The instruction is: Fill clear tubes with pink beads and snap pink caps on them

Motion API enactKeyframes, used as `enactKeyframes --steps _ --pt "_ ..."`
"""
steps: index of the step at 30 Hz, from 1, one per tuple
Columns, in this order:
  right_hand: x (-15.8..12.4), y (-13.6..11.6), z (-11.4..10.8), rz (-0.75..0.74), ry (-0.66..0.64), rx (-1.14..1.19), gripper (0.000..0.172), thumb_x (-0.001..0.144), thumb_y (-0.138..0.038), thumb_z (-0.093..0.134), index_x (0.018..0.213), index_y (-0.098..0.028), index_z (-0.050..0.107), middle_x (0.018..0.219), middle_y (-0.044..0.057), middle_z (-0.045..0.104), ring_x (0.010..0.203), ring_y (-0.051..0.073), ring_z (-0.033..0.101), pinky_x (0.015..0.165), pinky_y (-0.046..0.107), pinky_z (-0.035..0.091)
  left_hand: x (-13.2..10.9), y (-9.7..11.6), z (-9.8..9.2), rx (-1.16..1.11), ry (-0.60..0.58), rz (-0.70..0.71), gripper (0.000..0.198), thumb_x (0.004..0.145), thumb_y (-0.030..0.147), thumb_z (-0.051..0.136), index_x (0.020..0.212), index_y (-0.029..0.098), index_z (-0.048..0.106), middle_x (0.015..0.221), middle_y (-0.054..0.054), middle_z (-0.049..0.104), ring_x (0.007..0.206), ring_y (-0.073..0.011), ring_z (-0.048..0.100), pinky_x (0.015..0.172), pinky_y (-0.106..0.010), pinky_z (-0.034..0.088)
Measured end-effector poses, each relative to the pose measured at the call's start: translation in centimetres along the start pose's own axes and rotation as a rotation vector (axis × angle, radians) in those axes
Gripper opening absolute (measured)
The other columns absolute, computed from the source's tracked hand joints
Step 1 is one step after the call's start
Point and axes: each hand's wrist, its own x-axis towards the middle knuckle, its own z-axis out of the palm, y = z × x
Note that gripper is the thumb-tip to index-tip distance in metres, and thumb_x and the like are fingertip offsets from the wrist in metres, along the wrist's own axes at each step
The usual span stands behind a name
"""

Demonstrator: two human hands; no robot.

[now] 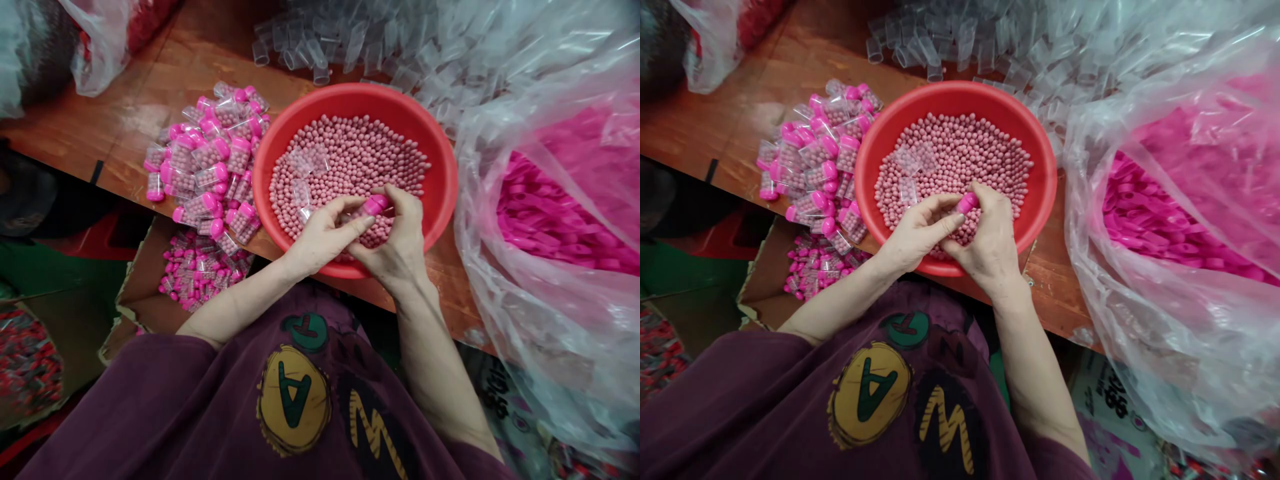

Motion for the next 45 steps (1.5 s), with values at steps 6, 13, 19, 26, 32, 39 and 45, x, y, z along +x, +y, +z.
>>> enactKeyframes --steps 6,13,19,26,32,39,45 --pt "0.5 -0.5 0.0 -0.012 -0.037 -0.07 0.084 0.085 -0.038 0.085 0.16 -0.024 0.051 0.149 0.019 0.069 0.137 0.041 0.069 0.119 0.068 0.06 0.1 0.1 0.6 -0.021 -0.01 -0.14 0.023 0.108 0.041 0.081 0.111 0.019 0.082 0.084 -0.002 0.075 0.07 -0.0122 0.067 0.067 -0.023 0.056" --pt "0.2 -1.4 0.2 -0.031 0.063 -0.118 0.067 0.09 -0.05 0.081 0.145 -0.019 0.062 0.132 0.021 0.075 0.123 0.043 0.072 0.108 0.072 0.062 0.5 0.2 1.0 -0.026 -0.005 -0.112 0.023 0.111 0.032 0.076 0.096 0.015 0.079 0.089 -0.004 0.08 0.077 -0.013 0.069 0.07 -0.022 0.056" --pt "0.4 -1.8 -0.4 0.082 -0.061 -0.112 0.054 0.095 -0.06 0.079 0.133 -0.023 0.068 0.123 0.022 0.075 0.117 0.044 0.071 0.11 0.077 0.058 0.6 0.2 1.1 0.024 0.008 -0.121 0.027 0.113 0.021 0.068 0.089 0.015 0.078 0.085 -0.002 0.078 0.074 -0.0109 0.064 0.076 -0.022 0.056" --pt "0.3 -1.1 -0.1 0.062 -0.039 -0.141 0.063 0.087 -0.065 0.085 0.131 -0.023 0.069 0.114 0.014 0.074 0.107 0.038 0.07 0.102 0.072 0.062 0.7 -0.2 0.7 0.078 -0.021 -0.136 0.031 0.113 0.02 0.062 0.088 0.016 0.079 0.079 -0.003 0.074 0.077 -0.0146 0.065 0.075 -0.025 0.058" --pt "1.6 -1.3 -1.5 0.055 -0.074 0.165 0.063 0.094 -0.06 0.087 0.14 -0.02 0.073 0.13 0.015 0.078 0.117 0.034 0.076 0.102 0.057 0.067 0.9 -0.4 0.3 0.011 0.03 -0.032 0.021 0.112 0.023 0.069 0.095 0.017 0.081 0.084 -0.001 0.072 0.083 -0.0138 0.066 0.084 -0.025 0.058" --pt "1.9 -1.0 -2.3 0.331 -0.043 0.426 0.039 0.109 -0.065 0.075 0.12 -0.029 0.085 0.115 0.005 0.085 0.11 0.026 0.083 0.104 0.048 0.07 0.2 -0.2 -0.1 -0.008 -0.06 -0.143 0.036 0.101 0.054 0.089 0.106 0.019 0.082 0.086 -0.006 0.071 0.07 -0.0136 0.06 0.062 -0.028 0.049" --pt "1.5 -0.4 -1.8 0.372 0.061 0.49 0.048 0.104 -0.075 0.077 0.12 -0.031 0.085 0.11 0.004 0.086 0.106 0.027 0.083 0.097 0.049 0.072 0.3 -0.6 -0.1 0.014 -0.086 -0.121 0.03 0.112 0.047 0.076 0.115 0.019 0.085 0.098 -0.007 0.077 0.081 -0.016 0.066 0.072 -0.028 0.057"
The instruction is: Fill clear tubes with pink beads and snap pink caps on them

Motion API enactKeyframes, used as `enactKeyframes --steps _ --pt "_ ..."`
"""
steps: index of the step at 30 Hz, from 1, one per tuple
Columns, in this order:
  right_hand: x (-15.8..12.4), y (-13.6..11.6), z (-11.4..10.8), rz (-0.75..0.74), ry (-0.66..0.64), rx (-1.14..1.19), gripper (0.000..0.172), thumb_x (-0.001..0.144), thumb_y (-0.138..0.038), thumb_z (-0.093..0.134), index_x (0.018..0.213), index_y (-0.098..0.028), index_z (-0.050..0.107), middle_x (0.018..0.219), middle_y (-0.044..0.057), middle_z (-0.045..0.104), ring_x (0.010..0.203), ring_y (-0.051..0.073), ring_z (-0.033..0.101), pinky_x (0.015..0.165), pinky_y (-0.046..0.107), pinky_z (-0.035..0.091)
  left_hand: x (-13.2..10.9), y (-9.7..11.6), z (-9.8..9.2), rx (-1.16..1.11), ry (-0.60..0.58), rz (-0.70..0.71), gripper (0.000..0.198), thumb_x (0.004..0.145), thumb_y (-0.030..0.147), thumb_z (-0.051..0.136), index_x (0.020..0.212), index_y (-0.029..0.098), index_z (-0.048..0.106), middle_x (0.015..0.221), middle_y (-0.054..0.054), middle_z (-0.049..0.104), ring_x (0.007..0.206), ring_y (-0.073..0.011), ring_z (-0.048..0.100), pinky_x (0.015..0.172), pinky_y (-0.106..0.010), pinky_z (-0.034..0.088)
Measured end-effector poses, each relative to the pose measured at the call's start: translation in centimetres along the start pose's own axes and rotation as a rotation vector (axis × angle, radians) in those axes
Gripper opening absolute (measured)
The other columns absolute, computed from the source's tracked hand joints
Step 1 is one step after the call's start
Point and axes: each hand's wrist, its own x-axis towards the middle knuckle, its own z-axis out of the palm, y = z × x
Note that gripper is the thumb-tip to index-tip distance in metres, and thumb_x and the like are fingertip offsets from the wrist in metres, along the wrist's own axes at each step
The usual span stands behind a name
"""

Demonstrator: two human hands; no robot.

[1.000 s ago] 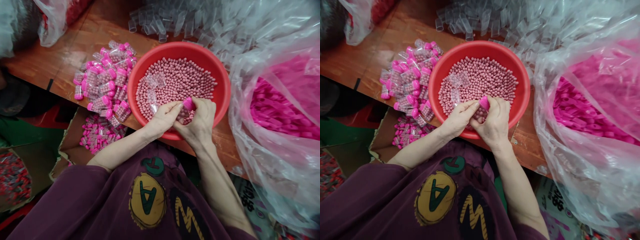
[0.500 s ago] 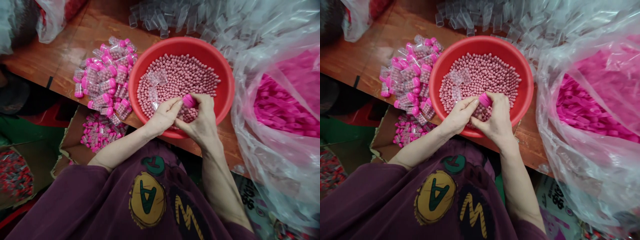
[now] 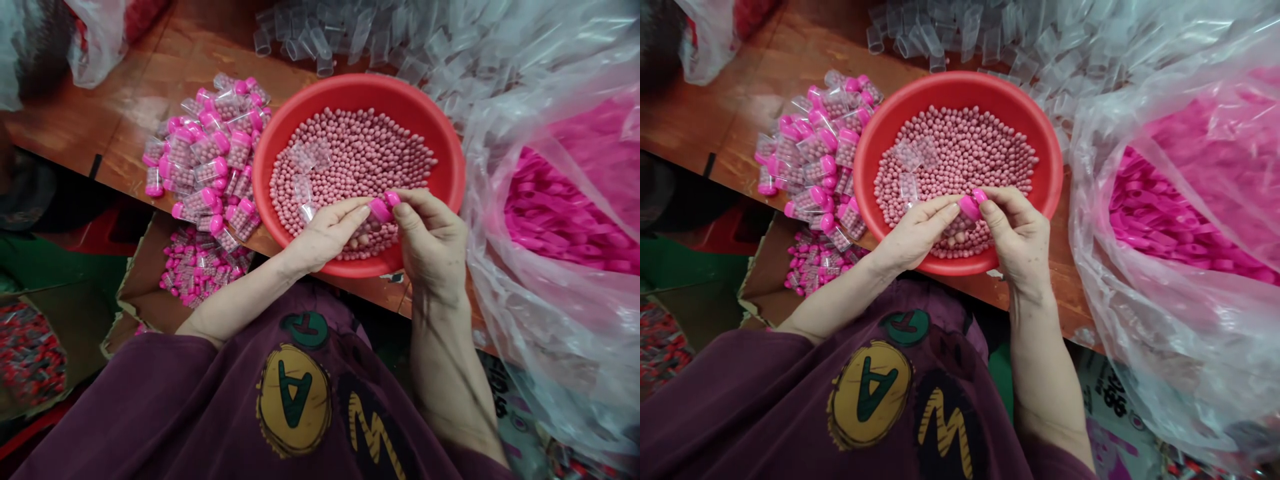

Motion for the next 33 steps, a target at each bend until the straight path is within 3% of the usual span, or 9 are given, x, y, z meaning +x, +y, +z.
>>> enactKeyframes --steps 5,8,12,16,22,27,33 --pt "-0.1 -1.1 0.0 -0.164 -0.049 -0.15 0.027 0.113 -0.052 0.071 0.118 -0.029 0.085 0.113 0.006 0.084 0.108 0.026 0.081 0.104 0.048 0.068 0.4 -0.8 -0.4 0.005 0.022 0.036 0.022 0.114 0.035 0.069 0.113 0.02 0.085 0.089 -0.004 0.076 0.076 -0.0145 0.065 0.064 -0.024 0.056" --pt "-0.5 -1.4 0.4 -0.275 -0.072 -0.354 0.026 0.115 -0.044 0.064 0.126 -0.028 0.082 0.12 0.01 0.082 0.113 0.03 0.078 0.105 0.053 0.066 0.5 -0.9 -0.5 -0.007 0.063 0.073 0.022 0.115 0.029 0.066 0.11 0.017 0.084 0.094 -0.004 0.08 0.077 -0.0128 0.066 0.069 -0.023 0.059" --pt "-1.2 -1.1 1.3 -0.344 -0.143 -0.654 0.053 0.103 -0.055 0.075 0.145 -0.023 0.07 0.135 0.019 0.075 0.123 0.04 0.071 0.11 0.067 0.061 0.7 -0.7 -0.1 0.046 0.149 0.157 0.021 0.112 0.018 0.064 0.098 0.016 0.08 0.091 -0.002 0.079 0.08 -0.0117 0.067 0.077 -0.023 0.059" --pt "-1.4 -1.4 2.3 -0.354 -0.182 -0.858 0.072 0.098 -0.064 0.077 0.148 -0.014 0.063 0.13 0.025 0.072 0.117 0.045 0.067 0.101 0.069 0.059 0.7 -0.2 0.3 0.041 0.209 0.091 0.026 0.112 0.014 0.061 0.093 0.016 0.078 0.086 -0.002 0.077 0.078 -0.0124 0.064 0.074 -0.024 0.057" --pt "-1.1 -0.8 2.8 -0.382 -0.144 -0.849 0.057 0.098 -0.061 0.074 0.133 -0.017 0.063 0.117 0.02 0.069 0.108 0.039 0.066 0.096 0.062 0.06 0.5 1.0 1.3 0.001 0.234 -0.032 0.03 0.112 0.009 0.059 0.086 0.016 0.071 0.075 0.0 0.066 0.064 -0.011 0.056 0.064 -0.026 0.051" --pt "-1.2 0.0 2.3 -0.492 -0.053 -0.861 0.051 0.098 -0.062 0.069 0.123 -0.019 0.063 0.106 0.016 0.067 0.099 0.036 0.064 0.087 0.058 0.06 0.3 1.8 1.9 -0.04 0.225 -0.031 0.037 0.11 0.0 0.058 0.077 0.014 0.068 0.072 0.002 0.067 0.07 -0.008 0.062 0.071 -0.019 0.053" --pt "-1.2 -0.1 2.3 -0.382 -0.101 -0.982 0.043 0.101 -0.059 0.066 0.119 -0.02 0.067 0.108 0.018 0.069 0.105 0.039 0.065 0.095 0.063 0.06 0.5 1.8 1.8 -0.014 0.195 -0.119 0.035 0.113 0.006 0.054 0.085 0.013 0.073 0.071 0.002 0.066 0.065 -0.0093 0.058 0.07 -0.022 0.052"
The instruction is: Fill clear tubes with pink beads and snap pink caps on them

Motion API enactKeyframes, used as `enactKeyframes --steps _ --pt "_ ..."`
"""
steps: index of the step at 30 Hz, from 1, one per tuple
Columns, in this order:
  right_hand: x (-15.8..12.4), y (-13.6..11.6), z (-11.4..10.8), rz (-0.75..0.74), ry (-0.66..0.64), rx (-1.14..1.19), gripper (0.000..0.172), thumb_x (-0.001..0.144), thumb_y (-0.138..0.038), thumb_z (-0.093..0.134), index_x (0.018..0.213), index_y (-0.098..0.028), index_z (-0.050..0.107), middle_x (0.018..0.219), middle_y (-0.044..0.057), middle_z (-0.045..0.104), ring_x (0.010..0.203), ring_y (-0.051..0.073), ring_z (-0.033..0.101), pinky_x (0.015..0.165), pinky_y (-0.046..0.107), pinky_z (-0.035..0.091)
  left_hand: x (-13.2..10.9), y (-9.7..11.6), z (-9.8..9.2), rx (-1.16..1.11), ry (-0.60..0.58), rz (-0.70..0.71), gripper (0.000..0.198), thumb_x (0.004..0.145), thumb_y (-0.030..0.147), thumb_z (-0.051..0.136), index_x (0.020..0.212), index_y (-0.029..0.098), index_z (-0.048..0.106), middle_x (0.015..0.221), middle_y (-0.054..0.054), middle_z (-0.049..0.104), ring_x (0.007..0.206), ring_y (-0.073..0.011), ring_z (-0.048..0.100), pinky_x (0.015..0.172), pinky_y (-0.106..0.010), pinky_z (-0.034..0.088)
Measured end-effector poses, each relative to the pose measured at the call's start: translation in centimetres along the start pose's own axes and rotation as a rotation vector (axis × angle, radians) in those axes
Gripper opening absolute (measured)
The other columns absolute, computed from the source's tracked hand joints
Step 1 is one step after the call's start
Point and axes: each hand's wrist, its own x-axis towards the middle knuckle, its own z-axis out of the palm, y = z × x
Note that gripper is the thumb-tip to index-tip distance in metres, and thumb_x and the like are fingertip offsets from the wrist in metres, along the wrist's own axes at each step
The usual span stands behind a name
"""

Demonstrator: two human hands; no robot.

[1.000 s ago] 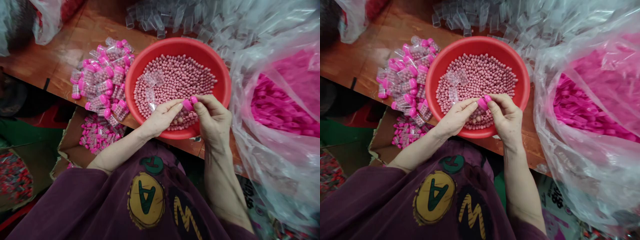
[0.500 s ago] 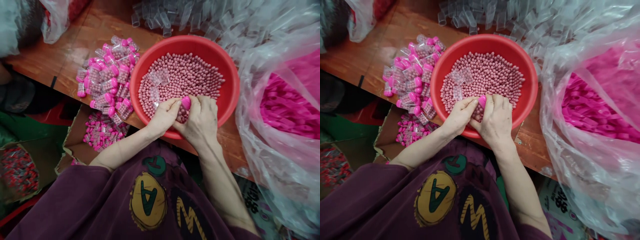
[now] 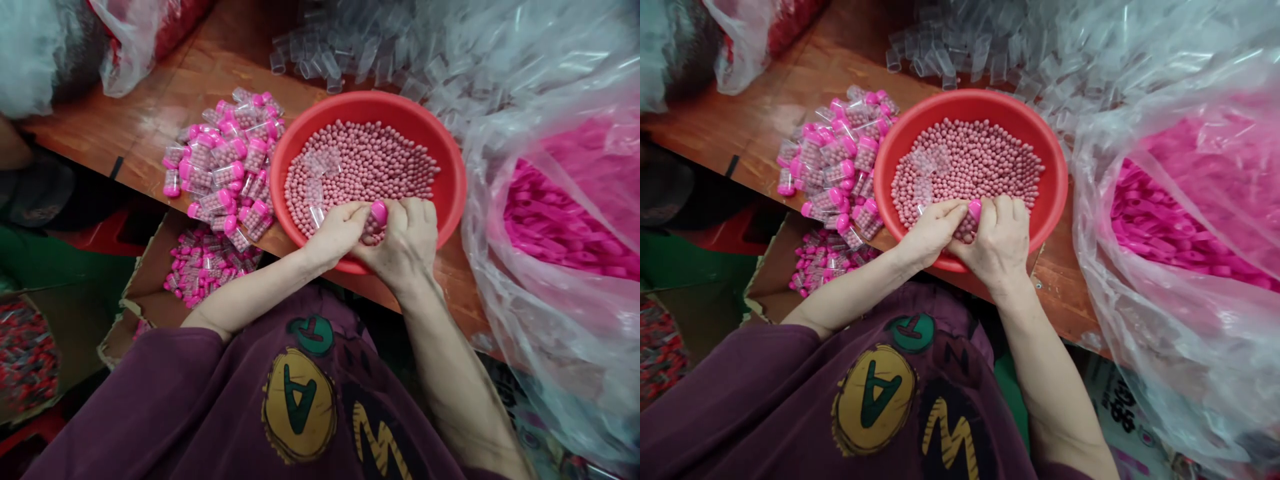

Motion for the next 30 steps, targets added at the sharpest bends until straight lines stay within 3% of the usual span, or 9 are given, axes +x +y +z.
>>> enactKeyframes --steps 6,10,13,16,18,21,23,25,30 --pt "0.5 -0.3 0.2 -0.042 0.034 0.154 0.063 0.092 -0.056 0.077 0.138 -0.015 0.065 0.121 0.021 0.073 0.112 0.041 0.07 0.097 0.064 0.064 0.0 0.4 -0.8 -0.02 -0.047 0.135 0.028 0.11 0.005 0.057 0.092 0.014 0.076 0.086 0.0 0.071 0.078 -0.0093 0.061 0.08 -0.02 0.052" --pt "1.0 -0.5 -0.8 -0.081 -0.078 0.366 0.084 0.091 -0.053 0.081 0.162 -0.016 0.055 0.144 0.024 0.07 0.134 0.043 0.069 0.112 0.066 0.063 -1.3 0.9 -1.5 0.028 -0.061 0.179 0.011 0.108 0.01 0.067 0.102 0.016 0.075 0.088 0.002 0.068 0.071 -0.0081 0.057 0.07 -0.022 0.05" --pt "2.3 0.5 -1.7 -0.108 -0.231 0.543 0.079 0.097 -0.055 0.079 0.166 -0.021 0.058 0.147 0.019 0.07 0.128 0.036 0.074 0.11 0.059 0.066 -1.4 1.8 -4.3 0.05 0.025 0.343 0.006 0.108 0.023 0.075 0.11 0.018 0.076 0.093 -0.001 0.072 0.068 -0.0092 0.058 0.066 -0.025 0.051" --pt "4.5 2.2 -1.5 0.018 -0.258 0.532 0.045 0.104 -0.05 0.072 0.141 -0.025 0.077 0.128 0.013 0.077 0.103 0.03 0.078 0.097 0.052 0.069 0.2 3.8 -10.3 0.22 0.281 0.671 0.015 0.108 0.034 0.074 0.116 0.022 0.077 0.1 -0.003 0.077 0.077 -0.0136 0.064 0.075 -0.03 0.058" --pt "6.4 2.7 -0.3 0.056 -0.26 0.479 0.031 0.105 -0.042 0.067 0.126 -0.024 0.081 0.117 0.013 0.08 0.099 0.03 0.077 0.095 0.052 0.069 1.9 5.4 -14.8 0.44 0.529 0.804 0.02 0.11 0.033 0.068 0.127 0.026 0.074 0.121 -0.006 0.081 0.103 -0.0197 0.075 0.102 -0.039 0.063" --pt "9.5 1.8 2.7 0.009 -0.299 0.405 0.031 0.103 -0.031 0.065 0.127 -0.019 0.08 0.125 0.018 0.081 0.116 0.034 0.078 0.109 0.056 0.066 3.5 7.0 -18.8 0.636 0.88 0.866 0.04 0.102 0.022 0.071 0.141 0.023 0.07 0.155 -0.013 0.073 0.154 -0.03 0.062 0.141 -0.054 0.04" --pt "11.7 0.5 5.1 0.012 -0.29 0.355 0.043 0.098 -0.023 0.066 0.138 -0.011 0.075 0.14 0.025 0.077 0.13 0.039 0.074 0.121 0.06 0.059 3.5 7.0 -18.2 0.703 0.885 0.904 0.039 0.102 0.022 0.071 0.141 0.024 0.071 0.161 -0.012 0.07 0.162 -0.0315 0.055 0.144 -0.058 0.035" --pt "13.6 -0.5 7.1 0.092 -0.303 0.372 0.048 0.092 -0.016 0.066 0.139 -0.008 0.073 0.141 0.027 0.077 0.132 0.04 0.073 0.125 0.061 0.056 3.0 6.2 -15.8 0.734 0.724 0.936 0.03 0.105 0.021 0.067 0.134 0.026 0.074 0.153 -0.009 0.075 0.151 -0.0288 0.063 0.136 -0.055 0.047" --pt "14.5 0.0 7.1 0.254 -0.39 0.64 0.029 0.091 -0.019 0.068 0.118 -0.017 0.074 0.11 0.012 0.082 0.097 0.028 0.075 0.102 0.049 0.065 3.1 4.2 -9.3 0.639 0.327 0.758 0.026 0.104 0.018 0.066 0.125 0.018 0.081 0.13 -0.01 0.085 0.116 -0.0217 0.078 0.112 -0.038 0.059"
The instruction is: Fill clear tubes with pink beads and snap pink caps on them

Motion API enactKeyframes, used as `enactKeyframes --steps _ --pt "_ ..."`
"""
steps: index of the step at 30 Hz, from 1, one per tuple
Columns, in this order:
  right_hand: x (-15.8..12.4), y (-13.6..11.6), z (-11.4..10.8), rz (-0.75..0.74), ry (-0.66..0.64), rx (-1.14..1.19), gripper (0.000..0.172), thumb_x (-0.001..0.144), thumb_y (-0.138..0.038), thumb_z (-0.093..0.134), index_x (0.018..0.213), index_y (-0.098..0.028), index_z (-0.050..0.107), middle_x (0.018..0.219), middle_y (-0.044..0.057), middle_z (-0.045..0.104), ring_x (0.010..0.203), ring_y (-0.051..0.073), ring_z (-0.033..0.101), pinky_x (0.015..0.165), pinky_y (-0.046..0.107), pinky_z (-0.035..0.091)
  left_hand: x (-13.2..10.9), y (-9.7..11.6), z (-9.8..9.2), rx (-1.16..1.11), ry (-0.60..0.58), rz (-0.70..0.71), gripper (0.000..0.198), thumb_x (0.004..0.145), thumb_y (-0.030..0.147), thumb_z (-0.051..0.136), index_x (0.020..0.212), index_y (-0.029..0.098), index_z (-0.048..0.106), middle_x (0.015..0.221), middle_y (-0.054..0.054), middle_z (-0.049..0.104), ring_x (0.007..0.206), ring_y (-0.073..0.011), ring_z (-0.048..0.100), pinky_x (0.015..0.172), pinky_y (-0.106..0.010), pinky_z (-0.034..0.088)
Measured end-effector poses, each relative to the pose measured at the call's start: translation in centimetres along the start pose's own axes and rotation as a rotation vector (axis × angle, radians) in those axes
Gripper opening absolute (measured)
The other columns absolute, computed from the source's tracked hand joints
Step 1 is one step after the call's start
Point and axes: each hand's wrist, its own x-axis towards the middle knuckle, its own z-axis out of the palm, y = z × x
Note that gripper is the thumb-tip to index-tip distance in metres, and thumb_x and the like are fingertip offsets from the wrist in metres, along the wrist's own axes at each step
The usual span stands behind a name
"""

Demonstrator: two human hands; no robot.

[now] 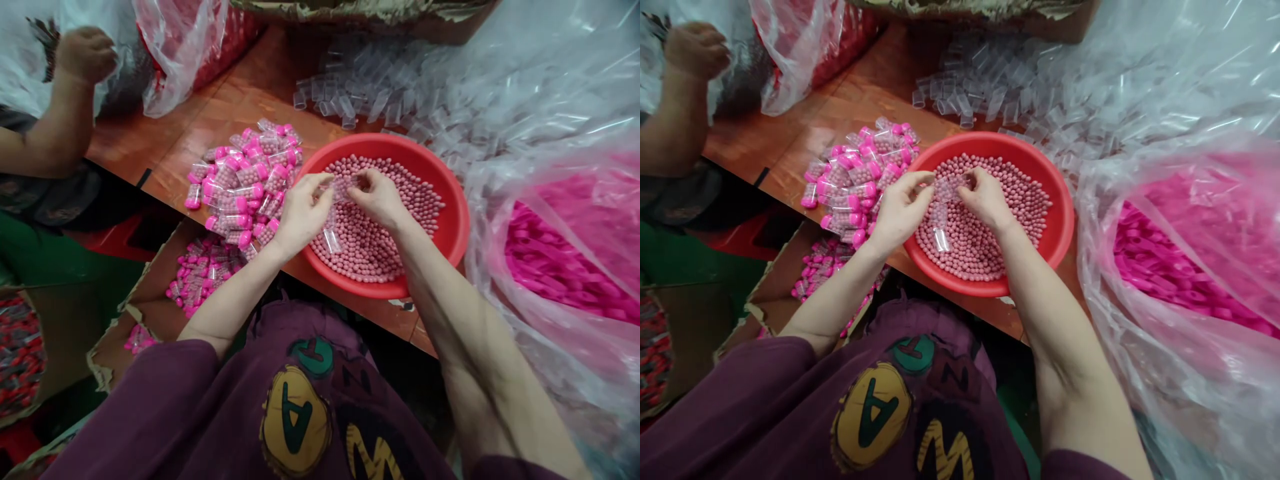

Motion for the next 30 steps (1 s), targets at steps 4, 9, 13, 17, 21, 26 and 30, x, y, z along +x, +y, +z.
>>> enactKeyframes --steps 4,9,13,17,21,26,30 --pt "-4.6 0.8 -1.6 -0.115 0.12 0.208 0.03 0.093 -0.031 0.073 0.122 -0.023 0.069 0.109 0.006 0.079 0.098 0.024 0.076 0.091 0.041 0.067 0.2 0.9 2.5 0.027 -0.164 -0.046 0.037 0.097 0.015 0.075 0.133 0.013 0.082 0.13 -0.014 0.085 0.105 -0.0228 0.077 0.109 -0.038 0.059" --pt "-9.6 2.0 -0.3 -0.096 0.329 0.347 0.029 0.097 -0.042 0.066 0.122 -0.028 0.059 0.109 0.006 0.077 0.098 0.024 0.08 0.084 0.042 0.07 -0.4 2.6 4.1 0.038 -0.295 0.032 0.043 0.087 0.007 0.079 0.13 0.014 0.083 0.136 -0.016 0.083 0.12 -0.0277 0.076 0.115 -0.04 0.057" --pt "-11.5 1.3 -0.4 -0.065 0.337 0.396 0.031 0.102 -0.053 0.063 0.122 -0.03 0.057 0.111 0.008 0.08 0.101 0.027 0.084 0.088 0.047 0.073 -0.5 3.3 4.6 0.071 -0.354 0.106 0.037 0.085 0.005 0.078 0.119 0.018 0.083 0.129 -0.012 0.084 0.123 -0.0285 0.075 0.115 -0.039 0.056" --pt "-13.7 0.3 -3.7 -0.036 0.314 0.448 0.03 0.107 -0.051 0.064 0.127 -0.029 0.063 0.108 0.009 0.084 0.087 0.024 0.085 0.088 0.047 0.073 0.6 2.8 4.8 0.243 -0.423 0.208 0.034 0.092 0.008 0.072 0.125 0.017 0.081 0.13 -0.014 0.082 0.122 -0.0285 0.073 0.116 -0.04 0.054" --pt "-16.7 3.8 -8.8 -0.049 0.649 0.367 0.032 0.099 -0.044 0.071 0.123 -0.023 0.07 0.102 0.016 0.085 0.075 0.026 0.083 0.076 0.047 0.069 2.4 2.2 4.9 0.694 -0.568 0.404 0.044 0.098 -0.001 0.048 0.126 0.009 0.081 0.138 -0.023 0.077 0.137 -0.0357 0.067 0.123 -0.049 0.049" --pt "-21.7 12.5 -14.8 0.298 0.921 0.016 0.017 0.095 -0.025 0.062 0.107 -0.022 0.074 0.094 0.019 0.085 0.065 0.025 0.079 0.068 0.043 0.062 3.2 2.0 7.0 1.049 -0.893 0.565 0.049 0.103 -0.003 0.037 0.121 0.004 0.083 0.131 -0.027 0.078 0.129 -0.035 0.071 0.113 -0.047 0.054" --pt "-24.0 16.6 -17.7 0.591 0.847 -0.197 0.02 0.096 -0.014 0.057 0.101 -0.022 0.075 0.093 0.018 0.086 0.076 0.027 0.082 0.079 0.042 0.064 2.6 1.6 11.0 0.98 -1.032 0.585 0.042 0.097 -0.003 0.048 0.116 0.004 0.085 0.124 -0.025 0.081 0.116 -0.0324 0.075 0.102 -0.041 0.057"
